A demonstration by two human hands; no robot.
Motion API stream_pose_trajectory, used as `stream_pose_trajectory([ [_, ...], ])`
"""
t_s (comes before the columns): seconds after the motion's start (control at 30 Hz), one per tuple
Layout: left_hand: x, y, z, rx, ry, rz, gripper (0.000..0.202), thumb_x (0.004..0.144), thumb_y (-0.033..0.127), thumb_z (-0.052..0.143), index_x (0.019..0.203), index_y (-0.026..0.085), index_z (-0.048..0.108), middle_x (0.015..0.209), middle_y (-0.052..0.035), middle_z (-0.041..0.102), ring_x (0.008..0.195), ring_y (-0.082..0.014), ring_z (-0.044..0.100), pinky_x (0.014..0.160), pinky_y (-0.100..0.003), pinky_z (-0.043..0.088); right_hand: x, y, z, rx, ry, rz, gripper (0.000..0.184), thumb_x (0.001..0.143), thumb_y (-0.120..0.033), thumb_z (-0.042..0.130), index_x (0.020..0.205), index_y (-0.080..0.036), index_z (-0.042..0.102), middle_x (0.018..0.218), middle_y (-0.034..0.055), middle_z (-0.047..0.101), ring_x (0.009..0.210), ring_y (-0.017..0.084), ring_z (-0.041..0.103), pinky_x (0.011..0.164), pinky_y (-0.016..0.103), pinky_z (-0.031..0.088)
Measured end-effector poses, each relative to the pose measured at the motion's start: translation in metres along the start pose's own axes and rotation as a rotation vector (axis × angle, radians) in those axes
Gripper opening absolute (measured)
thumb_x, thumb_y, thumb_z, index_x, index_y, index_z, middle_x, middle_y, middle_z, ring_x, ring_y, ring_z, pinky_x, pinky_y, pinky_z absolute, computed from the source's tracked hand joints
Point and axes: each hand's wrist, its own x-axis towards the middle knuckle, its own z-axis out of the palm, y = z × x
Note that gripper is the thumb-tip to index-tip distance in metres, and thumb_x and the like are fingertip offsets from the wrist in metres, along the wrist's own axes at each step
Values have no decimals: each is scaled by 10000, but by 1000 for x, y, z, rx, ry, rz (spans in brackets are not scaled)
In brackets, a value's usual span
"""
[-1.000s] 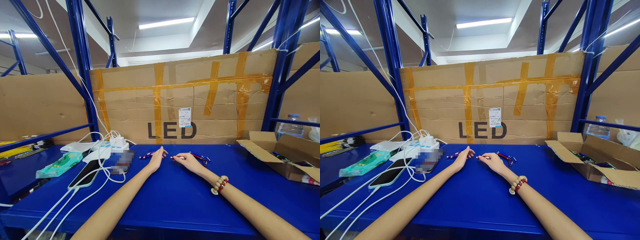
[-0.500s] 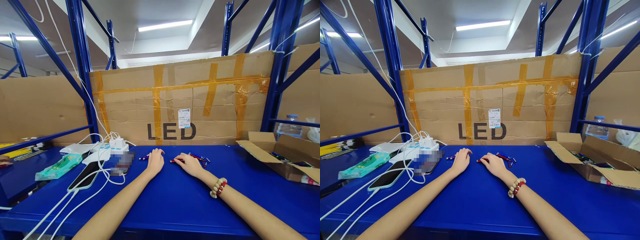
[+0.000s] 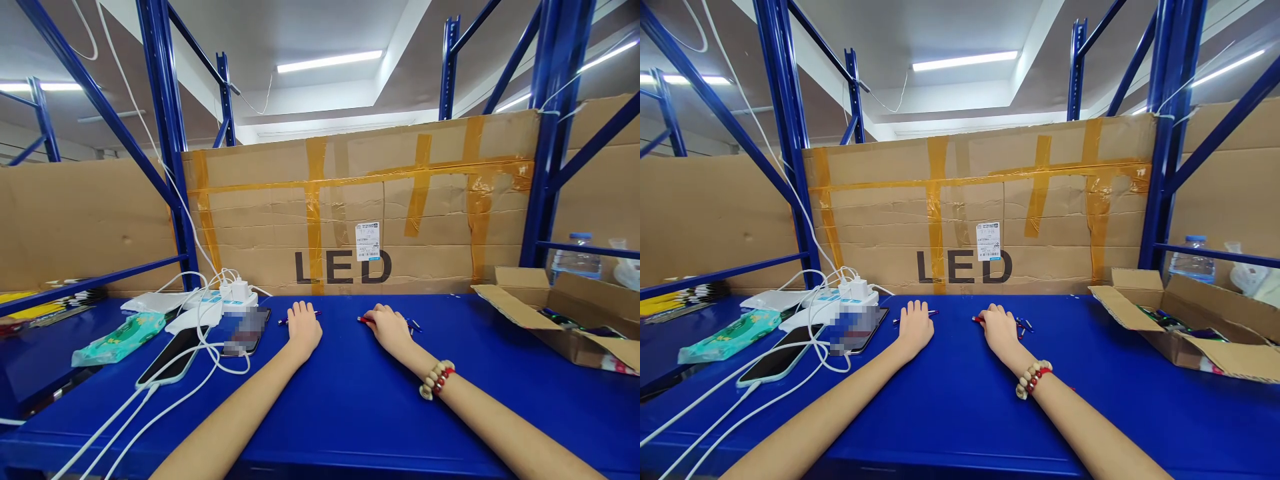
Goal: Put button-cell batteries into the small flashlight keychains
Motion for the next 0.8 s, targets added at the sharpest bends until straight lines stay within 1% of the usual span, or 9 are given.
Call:
stream_pose_trajectory([
  [0.17,1,-1,1,5,-20,14,342,798,114,378,1099,39,522,1131,-200,526,1074,-323,447,897,-432,349,-1,0,-2,-8,-7,34,297,856,-97,407,998,-202,646,1028,101,585,949,226,499,703,313,315],
  [0.27,1,-1,1,-9,-30,42,331,797,103,372,1090,50,517,1114,-193,528,1051,-317,461,874,-422,373,-1,0,-3,27,-10,55,340,822,-33,402,993,-189,652,1022,115,585,957,240,489,721,333,314],
  [0.37,2,-1,1,-35,-43,98,303,797,82,364,1059,82,516,1075,-176,537,1010,-294,487,836,-405,400,-1,2,-3,108,11,68,386,778,14,400,986,-187,655,1032,128,572,994,255,467,756,353,316],
  [0.47,4,-2,2,-74,-61,195,277,801,58,354,1017,113,519,1038,-153,545,968,-270,514,809,-393,417,0,4,0,252,51,57,412,724,40,415,984,-179,649,1056,133,554,1031,265,443,809,379,318],
  [0.53,5,-3,2,-110,-72,288,253,819,66,347,976,142,530,1022,-125,549,954,-251,524,802,-375,424,2,4,3,391,75,36,374,731,0,436,986,-187,636,1052,111,552,1013,246,454,832,376,336],
  [0.6,6,-4,2,-153,-84,395,219,840,94,358,934,176,538,1010,-86,552,941,-220,532,808,-346,428,5,0,7,562,88,22,281,772,-102,459,986,-196,615,1022,81,553,949,210,485,829,354,375],
  [0.67,6,-4,2,-195,-96,497,182,852,127,384,912,202,538,995,-50,552,926,-187,541,815,-308,430,8,-5,9,752,64,31,198,808,-230,458,947,-188,594,946,63,560,854,180,516,767,326,430],
  [0.73,5,-4,2,-233,-104,570,157,856,151,402,921,212,532,987,-28,551,910,-161,551,805,-269,436,10,-9,10,945,-15,57,226,832,-353,427,857,-173,562,815,50,550,733,158,527,645,298,466],
  [0.8,5,-4,3,-267,-109,612,154,865,168,396,941,213,522,979,-18,552,883,-144,564,783,-242,446,9,-12,8,1125,-140,74,328,836,-470,392,747,-173,499,685,19,496,614,128,502,540,264,454],
])
